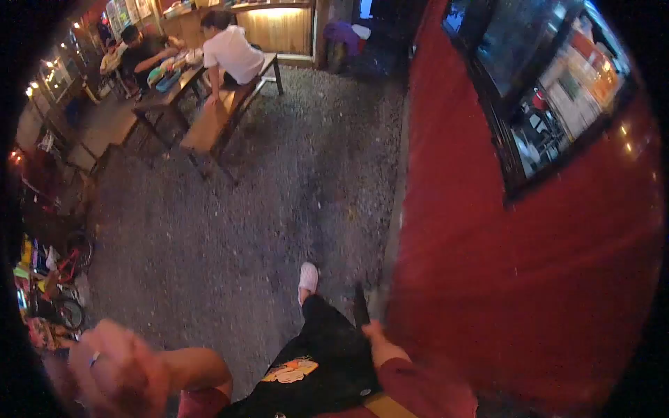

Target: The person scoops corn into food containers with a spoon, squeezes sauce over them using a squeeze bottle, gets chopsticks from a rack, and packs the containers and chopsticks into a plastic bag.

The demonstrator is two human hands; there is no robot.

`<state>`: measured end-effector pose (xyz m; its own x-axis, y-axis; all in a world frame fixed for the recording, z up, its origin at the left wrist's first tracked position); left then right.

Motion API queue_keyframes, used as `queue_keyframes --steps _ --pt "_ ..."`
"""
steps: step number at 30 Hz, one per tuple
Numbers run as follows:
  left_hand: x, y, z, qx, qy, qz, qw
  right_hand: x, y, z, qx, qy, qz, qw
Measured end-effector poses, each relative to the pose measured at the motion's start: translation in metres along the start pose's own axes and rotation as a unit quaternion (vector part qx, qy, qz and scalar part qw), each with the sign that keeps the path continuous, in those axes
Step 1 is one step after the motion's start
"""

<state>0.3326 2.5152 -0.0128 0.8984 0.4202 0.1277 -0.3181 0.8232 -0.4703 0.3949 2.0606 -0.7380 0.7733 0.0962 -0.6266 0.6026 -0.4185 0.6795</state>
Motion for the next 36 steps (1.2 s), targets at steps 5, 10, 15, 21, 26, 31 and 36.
queue_keyframes --steps 5,10,15,21,26,31,36 --pt "0.216 0.016 -0.104 0.049 0.049 0.094 0.993 0.094 0.055 -0.081 -0.02 -0.104 -0.024 0.994" --pt "0.378 -0.013 -0.106 -0.039 -0.019 -0.015 0.999 0.246 0.111 -0.17 0.057 -0.134 0.073 0.987" --pt "0.534 -0.048 -0.056 -0.073 -0.274 -0.386 0.878 0.346 0.258 -0.335 0.112 -0.117 0.121 0.979" --pt "0.763 -0.054 -0.052 -0.115 -0.302 -0.459 0.828 0.486 0.372 -0.443 0.078 -0.176 0.129 0.973" --pt "0.967 -0.093 -0.072 -0.125 -0.287 -0.484 0.817 0.597 0.46 -0.498 0.056 -0.186 0.18 0.964" --pt "1.167 -0.146 -0.15 -0.128 -0.277 -0.491 0.816 0.706 0.494 -0.497 0.147 -0.256 0.063 0.953" --pt "1.366 -0.238 -0.228 -0.088 -0.294 -0.506 0.806 0.86 0.571 -0.507 0.119 -0.262 -0.02 0.958"
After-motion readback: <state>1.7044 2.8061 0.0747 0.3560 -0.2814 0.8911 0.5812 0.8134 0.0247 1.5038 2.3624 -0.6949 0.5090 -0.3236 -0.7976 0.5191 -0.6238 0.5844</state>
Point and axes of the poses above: each hand's wrist, its own x-axis towards the middle knuckle, its own y-axis out of the back of the hand, z = x × y, the point moved 7 cm from there along x, towards the middle knuckle, and after that the axes turned 2 degrees about -x, right-handed, at the moved point
